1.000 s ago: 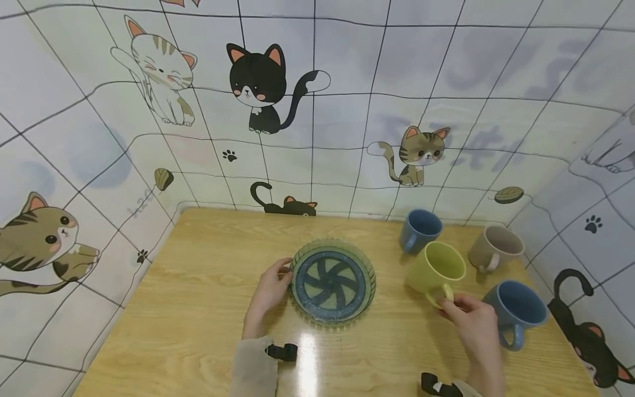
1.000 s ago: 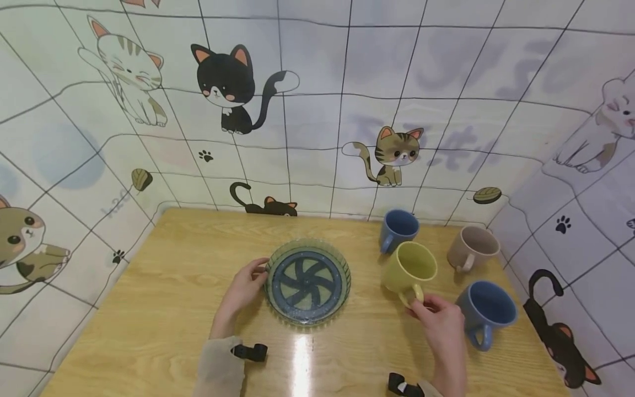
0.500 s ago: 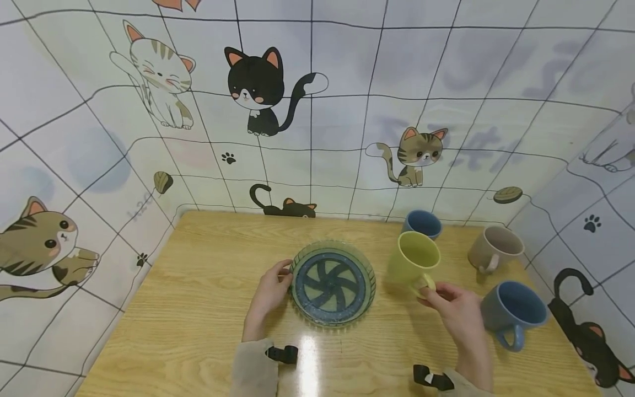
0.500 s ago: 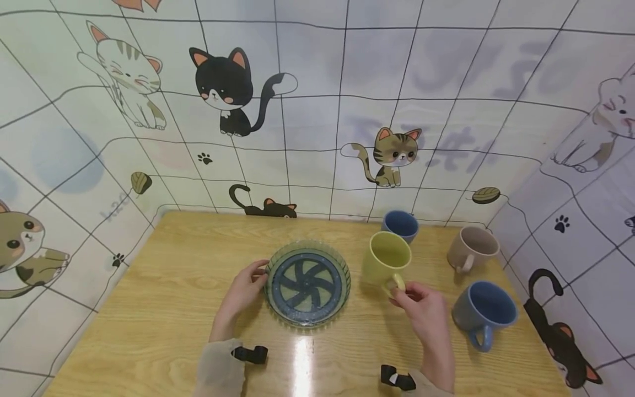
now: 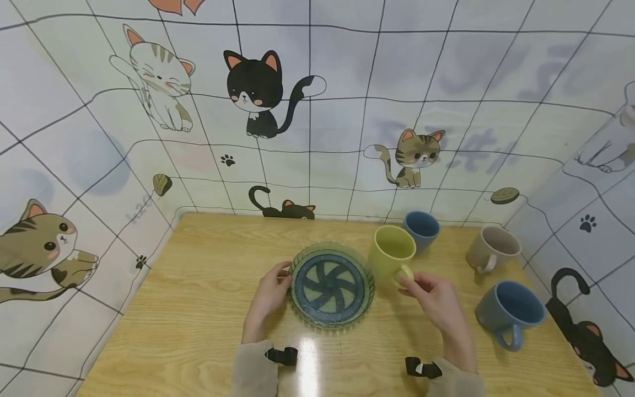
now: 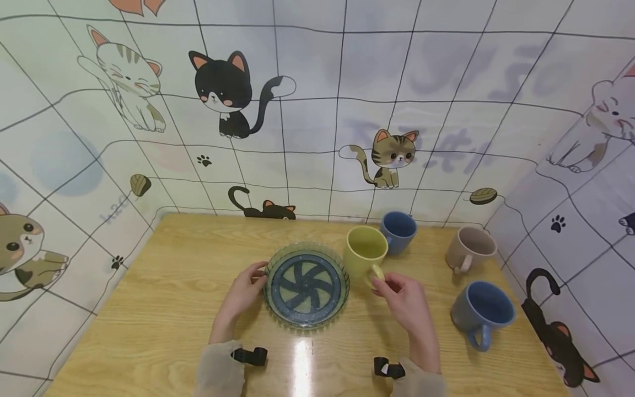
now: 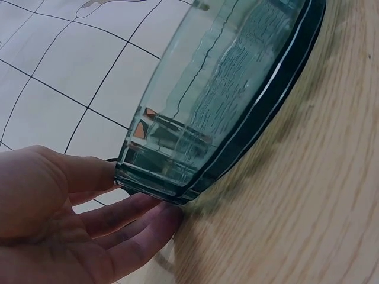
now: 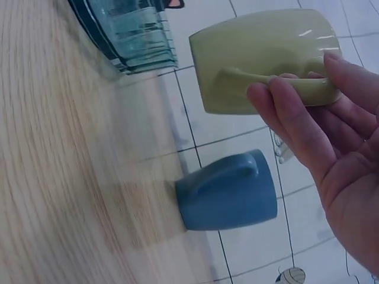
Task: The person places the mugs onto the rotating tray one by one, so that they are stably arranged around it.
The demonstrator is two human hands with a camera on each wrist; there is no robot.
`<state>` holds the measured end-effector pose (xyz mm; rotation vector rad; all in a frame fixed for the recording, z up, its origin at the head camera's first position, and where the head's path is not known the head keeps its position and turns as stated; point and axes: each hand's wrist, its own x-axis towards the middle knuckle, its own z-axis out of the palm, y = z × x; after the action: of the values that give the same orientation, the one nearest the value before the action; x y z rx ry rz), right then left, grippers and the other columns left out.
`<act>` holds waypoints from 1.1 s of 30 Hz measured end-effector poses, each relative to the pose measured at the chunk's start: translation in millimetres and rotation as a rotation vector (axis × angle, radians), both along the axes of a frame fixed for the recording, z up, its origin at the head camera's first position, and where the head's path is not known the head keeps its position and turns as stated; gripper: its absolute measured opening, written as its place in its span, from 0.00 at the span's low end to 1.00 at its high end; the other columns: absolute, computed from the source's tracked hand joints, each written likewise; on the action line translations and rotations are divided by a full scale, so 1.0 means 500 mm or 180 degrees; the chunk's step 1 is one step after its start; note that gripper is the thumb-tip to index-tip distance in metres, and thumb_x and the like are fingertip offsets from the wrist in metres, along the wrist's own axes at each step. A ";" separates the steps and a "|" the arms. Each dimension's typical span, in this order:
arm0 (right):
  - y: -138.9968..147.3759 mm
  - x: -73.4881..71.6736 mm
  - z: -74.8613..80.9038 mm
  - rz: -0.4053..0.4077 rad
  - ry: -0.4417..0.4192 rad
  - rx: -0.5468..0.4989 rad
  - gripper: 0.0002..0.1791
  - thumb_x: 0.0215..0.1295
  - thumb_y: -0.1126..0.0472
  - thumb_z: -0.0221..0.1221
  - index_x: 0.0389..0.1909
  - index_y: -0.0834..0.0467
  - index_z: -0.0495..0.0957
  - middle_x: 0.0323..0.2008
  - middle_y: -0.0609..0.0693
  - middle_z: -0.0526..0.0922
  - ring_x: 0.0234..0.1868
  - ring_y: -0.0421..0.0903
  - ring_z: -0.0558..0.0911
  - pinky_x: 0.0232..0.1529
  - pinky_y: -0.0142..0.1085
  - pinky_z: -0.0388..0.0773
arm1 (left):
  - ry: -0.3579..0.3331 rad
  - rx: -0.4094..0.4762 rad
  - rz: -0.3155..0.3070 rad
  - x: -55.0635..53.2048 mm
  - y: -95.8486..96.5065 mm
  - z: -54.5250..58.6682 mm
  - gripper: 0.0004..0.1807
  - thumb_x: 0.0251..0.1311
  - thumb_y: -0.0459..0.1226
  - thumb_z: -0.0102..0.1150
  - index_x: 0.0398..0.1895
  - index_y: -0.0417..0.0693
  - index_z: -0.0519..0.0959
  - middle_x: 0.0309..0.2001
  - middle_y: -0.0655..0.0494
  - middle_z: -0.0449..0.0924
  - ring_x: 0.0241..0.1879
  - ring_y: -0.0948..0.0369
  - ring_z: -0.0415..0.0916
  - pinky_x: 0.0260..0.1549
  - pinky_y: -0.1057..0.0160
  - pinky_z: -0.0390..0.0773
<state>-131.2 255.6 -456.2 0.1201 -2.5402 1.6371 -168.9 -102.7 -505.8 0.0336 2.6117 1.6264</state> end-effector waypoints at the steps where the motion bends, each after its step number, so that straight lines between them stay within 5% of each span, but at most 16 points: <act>1: -0.004 -0.007 -0.001 0.0021 0.0001 0.0009 0.12 0.66 0.60 0.63 0.38 0.67 0.84 0.35 0.58 0.86 0.35 0.45 0.87 0.39 0.31 0.81 | 0.0022 -0.0018 -0.0011 0.000 0.000 0.000 0.22 0.70 0.31 0.51 0.66 0.40 0.70 0.52 0.38 0.77 0.52 0.43 0.76 0.47 0.48 0.77; 12: -0.057 -0.069 -0.015 0.0542 0.0147 0.0000 0.11 0.67 0.62 0.62 0.42 0.66 0.84 0.37 0.59 0.86 0.38 0.52 0.86 0.40 0.42 0.83 | 0.0027 0.0013 0.0002 -0.006 -0.003 0.002 0.21 0.70 0.30 0.51 0.66 0.40 0.71 0.51 0.38 0.77 0.51 0.44 0.77 0.47 0.49 0.78; 15: -0.070 -0.088 -0.019 0.0666 0.0192 0.0230 0.09 0.67 0.59 0.62 0.39 0.62 0.85 0.35 0.55 0.86 0.37 0.53 0.86 0.31 0.37 0.81 | 0.0037 -0.0012 0.0007 -0.005 -0.004 0.001 0.21 0.70 0.31 0.51 0.66 0.41 0.71 0.51 0.39 0.77 0.51 0.44 0.77 0.46 0.49 0.78; 19: -0.079 -0.111 -0.024 0.0795 0.0225 0.0498 0.09 0.67 0.56 0.62 0.34 0.57 0.85 0.30 0.53 0.86 0.24 0.46 0.80 0.18 0.31 0.66 | 0.0033 -0.0018 0.0017 -0.004 -0.003 0.002 0.21 0.70 0.31 0.51 0.66 0.41 0.71 0.52 0.39 0.77 0.51 0.45 0.77 0.47 0.48 0.77; 30: -0.075 -0.171 -0.044 0.1310 0.0294 0.0598 0.10 0.69 0.58 0.60 0.33 0.60 0.84 0.28 0.58 0.83 0.21 0.44 0.69 0.21 0.29 0.63 | 0.0052 0.0004 -0.0037 -0.001 0.002 -0.002 0.21 0.70 0.30 0.51 0.65 0.39 0.71 0.50 0.38 0.77 0.50 0.44 0.76 0.46 0.48 0.77; 33: -0.075 -0.184 -0.047 0.1402 0.0291 0.0652 0.11 0.69 0.58 0.60 0.31 0.61 0.84 0.28 0.58 0.84 0.22 0.47 0.73 0.23 0.30 0.66 | 0.0071 0.0007 -0.0036 0.000 0.002 -0.001 0.21 0.70 0.29 0.51 0.65 0.38 0.71 0.50 0.38 0.77 0.49 0.43 0.77 0.45 0.48 0.78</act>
<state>-223.2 218.1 -479.7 0.8044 -2.7381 1.4382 -169.0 -101.9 -506.5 0.0670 2.6209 1.6348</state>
